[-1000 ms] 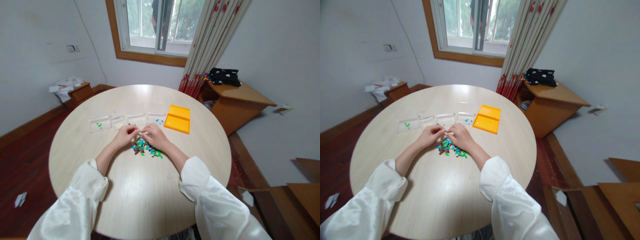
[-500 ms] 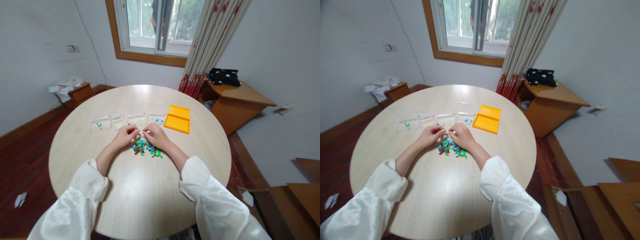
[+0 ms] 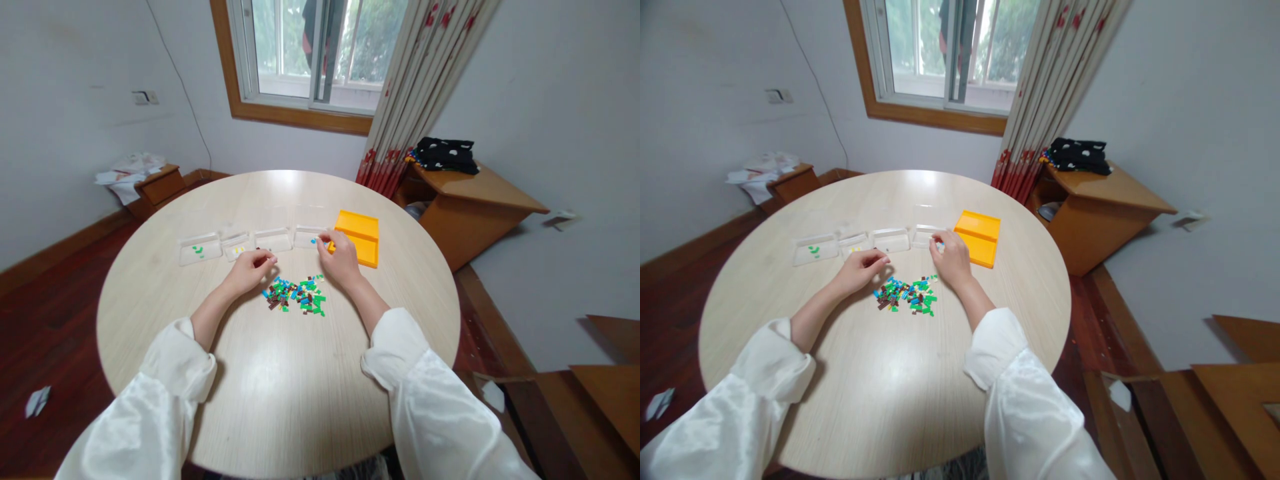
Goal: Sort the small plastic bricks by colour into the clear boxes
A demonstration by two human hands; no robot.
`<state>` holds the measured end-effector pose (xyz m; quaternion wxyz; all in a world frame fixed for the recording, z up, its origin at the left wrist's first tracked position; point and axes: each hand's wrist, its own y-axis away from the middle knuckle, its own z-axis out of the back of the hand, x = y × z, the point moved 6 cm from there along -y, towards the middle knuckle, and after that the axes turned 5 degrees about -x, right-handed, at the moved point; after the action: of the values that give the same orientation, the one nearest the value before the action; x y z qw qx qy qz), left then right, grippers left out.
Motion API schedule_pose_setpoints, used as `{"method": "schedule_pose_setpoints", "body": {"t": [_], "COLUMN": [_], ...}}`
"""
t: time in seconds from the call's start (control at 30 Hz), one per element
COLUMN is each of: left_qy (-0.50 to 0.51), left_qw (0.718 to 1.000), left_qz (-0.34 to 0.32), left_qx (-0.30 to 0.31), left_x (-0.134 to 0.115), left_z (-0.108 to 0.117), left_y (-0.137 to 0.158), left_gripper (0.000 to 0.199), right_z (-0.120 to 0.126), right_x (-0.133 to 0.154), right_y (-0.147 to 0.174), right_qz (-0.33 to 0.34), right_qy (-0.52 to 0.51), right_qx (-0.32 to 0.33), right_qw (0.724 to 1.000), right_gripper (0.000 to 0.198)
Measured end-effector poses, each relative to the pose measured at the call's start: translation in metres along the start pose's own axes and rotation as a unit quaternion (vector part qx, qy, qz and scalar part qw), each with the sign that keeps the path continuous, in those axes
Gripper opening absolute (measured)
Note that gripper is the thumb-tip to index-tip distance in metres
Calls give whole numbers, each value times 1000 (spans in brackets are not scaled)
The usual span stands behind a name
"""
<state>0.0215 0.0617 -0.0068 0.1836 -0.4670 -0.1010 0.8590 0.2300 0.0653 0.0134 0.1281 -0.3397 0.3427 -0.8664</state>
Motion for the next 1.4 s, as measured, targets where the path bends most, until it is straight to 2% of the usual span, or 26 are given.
{"method": "schedule_pose_setpoints", "body": {"t": [0.17,0.27,0.43,0.57,0.9,1.4], "left_qy": [7,9,18,26,15,-11], "left_qw": [1000,998,986,978,975,981], "left_qz": [9,13,16,18,21,26], "left_qx": [10,54,167,206,219,192], "left_x": [1,-2,-9,-9,-9,-3], "left_z": [-1,-4,-12,-15,-16,-17], "left_y": [1,2,9,12,12,10], "left_gripper": [28,26,23,26,21,20], "right_z": [23,36,47,46,41,40], "right_x": [-22,-36,-58,-68,-77,-79], "right_y": [-8,-11,-11,-8,-3,-2], "right_qz": [-57,-96,-179,-214,-240,-252], "right_qy": [93,165,282,330,337,335], "right_qx": [-49,-58,-7,54,98,115], "right_qw": [993,980,943,918,905,901], "right_gripper": [18,18,20,24,23,24]}}
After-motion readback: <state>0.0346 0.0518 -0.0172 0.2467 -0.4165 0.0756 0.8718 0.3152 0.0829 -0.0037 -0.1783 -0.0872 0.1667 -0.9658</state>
